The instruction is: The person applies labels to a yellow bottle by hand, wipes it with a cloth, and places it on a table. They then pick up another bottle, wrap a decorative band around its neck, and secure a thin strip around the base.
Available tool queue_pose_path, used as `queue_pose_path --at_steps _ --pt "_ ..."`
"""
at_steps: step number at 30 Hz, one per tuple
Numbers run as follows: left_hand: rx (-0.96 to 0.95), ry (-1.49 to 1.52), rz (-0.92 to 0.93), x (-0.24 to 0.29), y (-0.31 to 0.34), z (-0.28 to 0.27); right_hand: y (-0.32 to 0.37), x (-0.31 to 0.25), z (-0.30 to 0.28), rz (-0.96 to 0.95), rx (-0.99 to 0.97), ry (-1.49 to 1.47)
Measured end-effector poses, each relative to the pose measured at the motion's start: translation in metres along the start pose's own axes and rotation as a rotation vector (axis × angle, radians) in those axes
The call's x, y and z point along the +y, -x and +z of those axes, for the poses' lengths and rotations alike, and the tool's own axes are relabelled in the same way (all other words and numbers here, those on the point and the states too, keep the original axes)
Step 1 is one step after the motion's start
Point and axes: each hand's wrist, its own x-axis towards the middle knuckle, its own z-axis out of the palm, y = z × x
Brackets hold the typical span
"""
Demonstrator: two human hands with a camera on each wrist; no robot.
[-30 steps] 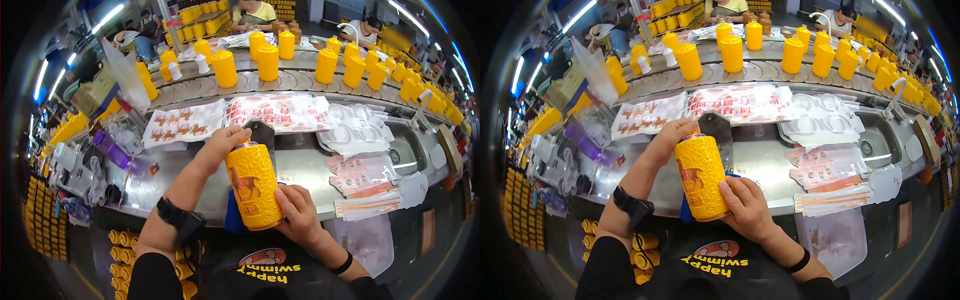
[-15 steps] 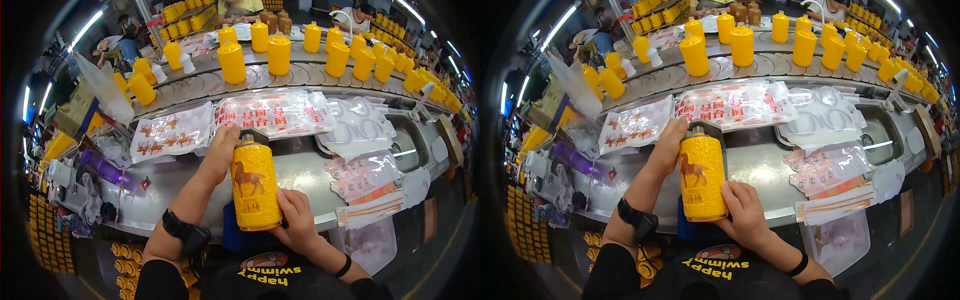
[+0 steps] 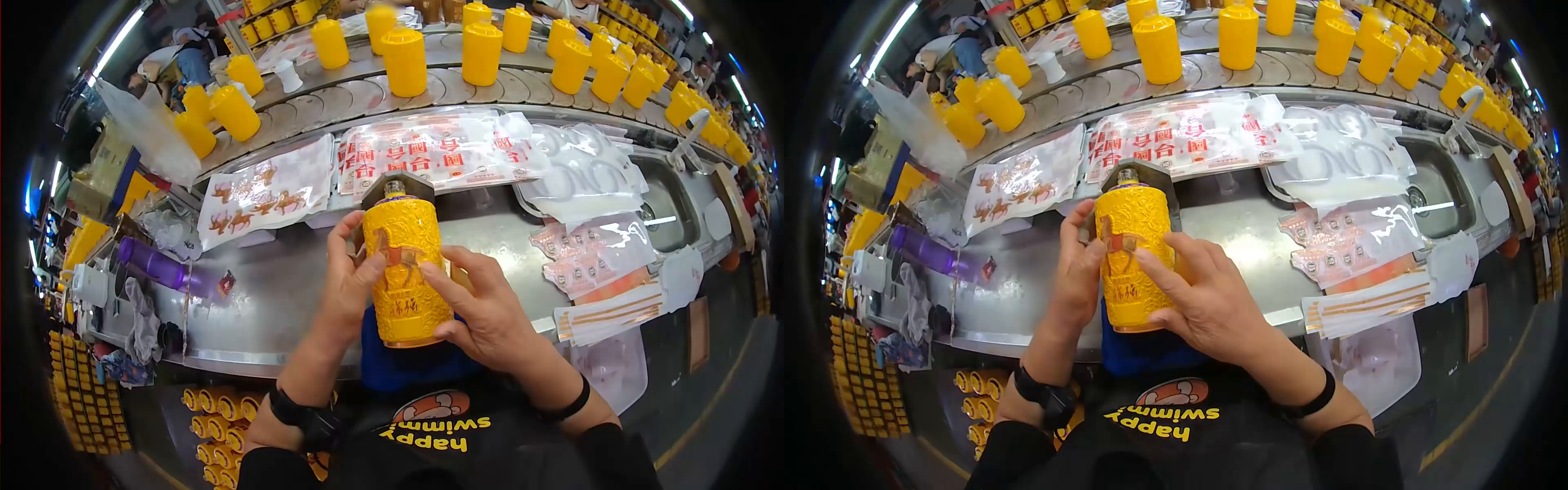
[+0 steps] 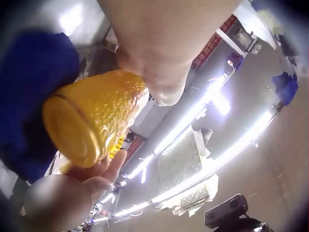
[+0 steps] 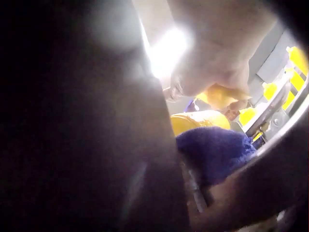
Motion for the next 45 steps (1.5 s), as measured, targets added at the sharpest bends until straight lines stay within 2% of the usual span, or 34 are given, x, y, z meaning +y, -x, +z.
queue_pose_path --at_steps 9,12,15,16,19,20,23,24,27,28,31,32,34,35,36,39,42,45 --pt "-0.017 -0.003 0.063 -0.011 0.005 0.015 -0.001 0.008 0.000 -0.047 0.087 0.046" --pt "-0.020 0.020 0.056 -0.010 0.005 0.017 -0.003 0.006 -0.002 -0.082 0.034 0.068" --pt "-0.016 0.031 0.058 -0.011 0.004 0.017 -0.007 0.010 -0.005 -0.003 0.228 -0.070" --pt "-0.009 0.031 0.060 -0.011 0.004 0.018 -0.008 -0.001 -0.003 0.290 0.291 -0.408" --pt "0.008 0.037 0.043 -0.012 0.005 0.020 -0.045 -0.004 -0.008 0.503 0.135 -0.668" --pt "0.012 0.040 0.036 -0.011 0.005 0.019 -0.048 0.005 0.005 0.484 0.165 -0.706" --pt "0.001 0.007 0.059 -0.013 0.005 0.017 -0.036 0.024 0.009 0.653 0.089 -0.618" --pt "0.000 0.013 0.051 -0.013 0.004 0.018 -0.032 0.030 0.007 0.635 0.152 -0.562" --pt "0.007 0.025 0.034 -0.010 0.005 0.019 -0.034 0.025 0.004 0.328 0.351 -0.269" --pt "0.010 0.029 0.036 -0.010 0.004 0.019 -0.042 0.026 -0.005 -0.062 0.318 0.132" --pt "-0.001 0.015 0.038 -0.011 0.005 0.017 -0.037 0.017 -0.020 -0.324 0.102 0.216" --pt "-0.003 0.010 0.046 -0.011 0.005 0.017 -0.032 0.016 -0.028 -0.307 0.004 0.147" --pt "0.002 0.032 0.032 -0.008 0.005 0.020 -0.034 0.009 -0.034 -0.303 -0.044 0.107" --pt "-0.002 0.039 0.022 -0.006 0.006 0.021 -0.034 0.006 -0.035 -0.297 -0.061 0.087" --pt "-0.003 0.031 0.026 -0.007 0.006 0.020 -0.037 0.005 -0.029 -0.332 0.037 0.142" --pt "-0.012 0.056 0.034 -0.010 0.008 0.015 -0.033 -0.001 -0.031 -0.360 -0.063 0.169" --pt "-0.037 0.127 0.037 -0.013 0.017 0.010 -0.028 -0.015 -0.036 -0.118 -0.037 -0.118" --pt "-0.079 0.057 0.054 -0.012 0.026 0.012 -0.024 -0.022 -0.008 0.383 0.036 -0.514"
